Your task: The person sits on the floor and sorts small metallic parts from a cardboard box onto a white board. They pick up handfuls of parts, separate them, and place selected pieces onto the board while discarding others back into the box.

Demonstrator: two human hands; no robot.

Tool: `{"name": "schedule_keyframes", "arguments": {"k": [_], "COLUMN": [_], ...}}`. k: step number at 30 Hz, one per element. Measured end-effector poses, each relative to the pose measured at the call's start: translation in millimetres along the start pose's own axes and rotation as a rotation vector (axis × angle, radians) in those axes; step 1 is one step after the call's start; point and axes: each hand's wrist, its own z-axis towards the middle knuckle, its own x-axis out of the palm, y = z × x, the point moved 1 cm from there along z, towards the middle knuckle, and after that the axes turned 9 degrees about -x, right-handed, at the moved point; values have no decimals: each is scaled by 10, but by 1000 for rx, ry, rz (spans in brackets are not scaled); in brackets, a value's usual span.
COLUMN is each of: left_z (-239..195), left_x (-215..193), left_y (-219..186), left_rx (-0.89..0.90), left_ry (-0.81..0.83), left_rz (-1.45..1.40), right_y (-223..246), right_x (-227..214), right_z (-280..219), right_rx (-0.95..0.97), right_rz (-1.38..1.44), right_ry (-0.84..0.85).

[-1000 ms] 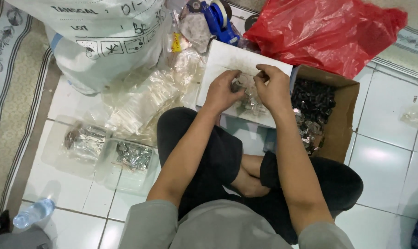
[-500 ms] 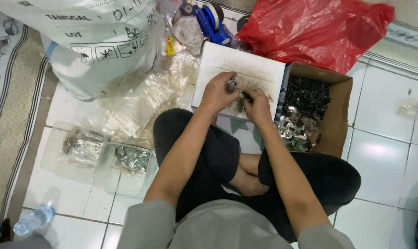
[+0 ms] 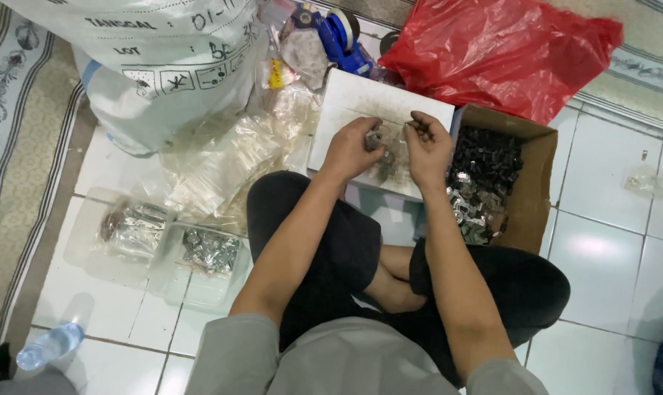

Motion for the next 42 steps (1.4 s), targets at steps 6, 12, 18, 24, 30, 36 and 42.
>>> {"name": "schedule_keyframes", "arguments": {"k": [6,12,18,24,30,36,42], "left_z": [3,12,21,15,27,9,4], "left_x": [-16,-26,-49,-81,-38,-1,17], "left_y": [27,59,71,47,111,111,78], "left_rx": [3,-21,-24,-16,-7,13,18], "left_ry": [0,-13,-15,-48,-63,-26,-25], "left_rz": [14,-17,-51,-16,9,17,26], "right_y": [513,588,-242,-253,89,-185,109], "right_x": [406,214,-161,-33,95,4,-23], "right_z": [4,-102,-557,-610,-531,-457,-91], "right_rx": [-128,-156,143,206,207,64,55], "right_rz": [-103,-307,-698,-665,-798,-852,-47], "right_ry": [29,10,411,269,406,412,10]}}
